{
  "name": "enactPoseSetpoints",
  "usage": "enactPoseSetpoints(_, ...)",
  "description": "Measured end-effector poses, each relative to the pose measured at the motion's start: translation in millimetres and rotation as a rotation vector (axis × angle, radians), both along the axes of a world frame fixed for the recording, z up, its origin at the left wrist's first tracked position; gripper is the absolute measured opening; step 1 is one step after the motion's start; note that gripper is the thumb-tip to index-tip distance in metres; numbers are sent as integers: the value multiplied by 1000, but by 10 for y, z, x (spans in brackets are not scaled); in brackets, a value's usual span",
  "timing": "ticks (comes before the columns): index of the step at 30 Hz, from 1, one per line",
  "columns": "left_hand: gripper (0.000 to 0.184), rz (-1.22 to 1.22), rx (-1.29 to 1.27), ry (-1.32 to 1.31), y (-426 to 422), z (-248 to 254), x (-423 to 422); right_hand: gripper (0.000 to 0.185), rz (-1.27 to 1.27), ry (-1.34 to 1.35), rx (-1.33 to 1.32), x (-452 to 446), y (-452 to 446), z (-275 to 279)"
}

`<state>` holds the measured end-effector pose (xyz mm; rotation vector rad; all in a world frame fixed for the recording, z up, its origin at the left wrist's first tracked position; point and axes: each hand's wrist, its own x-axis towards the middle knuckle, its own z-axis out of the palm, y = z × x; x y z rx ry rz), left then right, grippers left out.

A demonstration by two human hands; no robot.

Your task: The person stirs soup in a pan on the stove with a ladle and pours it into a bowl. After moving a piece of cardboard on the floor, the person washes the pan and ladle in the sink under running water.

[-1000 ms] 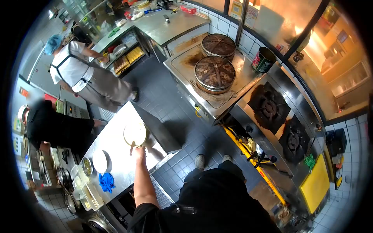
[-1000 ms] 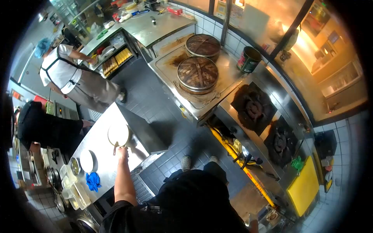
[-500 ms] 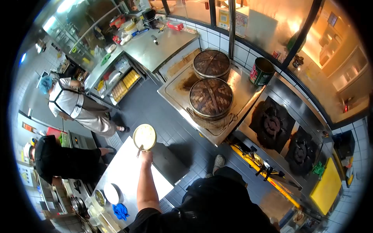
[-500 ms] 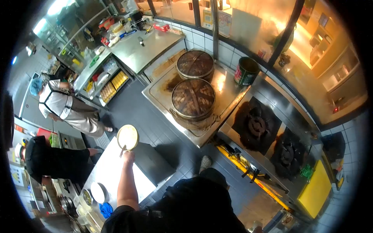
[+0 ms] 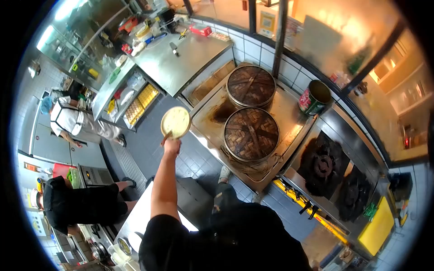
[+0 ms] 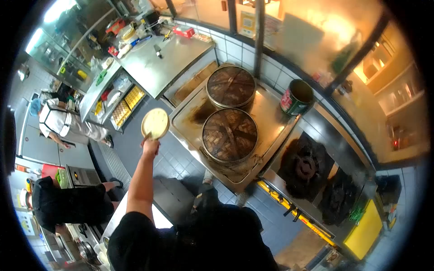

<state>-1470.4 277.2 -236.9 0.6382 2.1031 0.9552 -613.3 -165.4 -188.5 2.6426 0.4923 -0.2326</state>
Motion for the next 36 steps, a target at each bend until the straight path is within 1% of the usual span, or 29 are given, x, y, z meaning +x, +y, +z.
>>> enactPoseSetpoints(1, 3, -7, 4, 42, 233, -61, -91, 57, 6, 1, 6, -123, 158, 57)
enactPoseSetpoints(2, 3, -9, -30, 5, 463, -83, -191, 56, 6, 11, 12, -280, 323, 85)
enactPoseSetpoints(3, 3, -17, -55, -31, 702, -20, -254, 55, 5, 12, 17, -430, 496, 112)
enactPoseSetpoints(4, 7, -53, -30, 15, 907, 160, -245, 55, 1, 19, 17, -588, 647, 140)
enactPoseSetpoints(5, 7, -54, -20, 5, 1122, 132, -329, 54, -10, 26, 23, -737, 800, 167)
enactPoseSetpoints(7, 7, -53, -7, -10, 1529, 9, -527, 52, -33, 51, 29, -1020, 987, 242)
enactPoseSetpoints(8, 9, -34, -2, -37, 1768, -220, -705, 52, -52, 57, 33, -1160, 1076, 272)
enactPoseSetpoints(9, 9, -31, -15, -76, 1955, -271, -809, 51, -70, 68, 35, -1295, 1146, 297)
enactPoseSetpoints(11, 8, -44, -39, -144, 2349, -355, -962, 49, -117, 81, 36, -1526, 1254, 354)
enactPoseSetpoints(12, 7, -22, -14, -116, 2509, -299, -964, 49, -143, 90, 41, -1627, 1224, 409)
enactPoseSetpoints(15, 8, -56, 52, -37, 2992, -397, -1135, 46, -245, 108, 58, -1846, 1031, 546)
enactPoseSetpoints(16, 10, -68, 68, 65, 3173, -874, -1386, 46, -294, 116, 62, -1923, 857, 615)
enactPoseSetpoints(17, 10, -16, 314, 39, 3357, -1292, -1581, 45, -366, 125, 66, -2035, 587, 689)
enactPoseSetpoints(18, 12, -555, 202, 482, 3624, -1559, -1918, 44, -450, 134, 62, -2217, 255, 772)
enactPoseSetpoints(19, 18, -633, 195, 531, 3952, -1781, -2181, 44, -536, 149, 50, -2442, -72, 839)
enactPoseSetpoints(20, 24, -596, 200, 370, 4048, -1736, -2233, 43, -619, 165, 31, -2647, -402, 862)
enactPoseSetpoints(22, 37, -348, 169, -215, 4268, -1662, -2329, 41, -788, 220, -13, -3078, -924, 898)
enactPoseSetpoints(23, 44, -263, 118, -401, 4338, -1649, -2374, 41, -856, 248, -21, -3295, -1096, 879)
enactPoseSetpoints(24, 50, -226, 85, -512, 4439, -1674, -2336, 40, -918, 280, -20, -3432, -1226, 839)
enactPoseSetpoints(25, 53, -420, 166, -775, 4318, -1550, -2481, 39, -962, 305, -12, -3478, -1287, 808)
enactPoseSetpoints(26, 54, -464, 217, -623, 4200, -1519, -2209, 39, -999, 330, -10, -3524, -1362, 751)
enactPoseSetpoints(27, 54, -509, 248, -428, 4114, -1545, -1703, 38, -1014, 344, 29, -3682, -1510, 675)
enactPoseSetpoints(28, 55, -549, 275, -283, 3859, -1463, -1299, 53, -873, 320, 109, -3717, -1580, 592)
enactPoseSetpoints(29, 55, -610, 300, -179, 3565, -1282, -797, 45, -1061, 263, 126, -3879, -1018, 963)
enactPoseSetpoints(30, 56, -679, 326, -90, 3252, -1149, -327, 45, -960, 330, 77, -3863, -1369, 651)
enactPoseSetpoints(31, 57, -751, 353, -27, 2968, -1021, 52, 44, -850, 401, 33, -3818, -1783, 246)
enactPoseSetpoints(32, 57, -820, 378, 22, 2684, -917, 392, 43, -959, 398, 101, -3941, -1631, 285)
enactPoseSetpoints(34, 59, -933, 426, 103, 2228, -721, 913, 41, -1175, 387, 236, -4126, -1156, 543)
enactPoseSetpoints(36, 61, -1011, 467, 183, 1844, -564, 1229, 42, -969, 460, 138, -4135, -1345, 282)
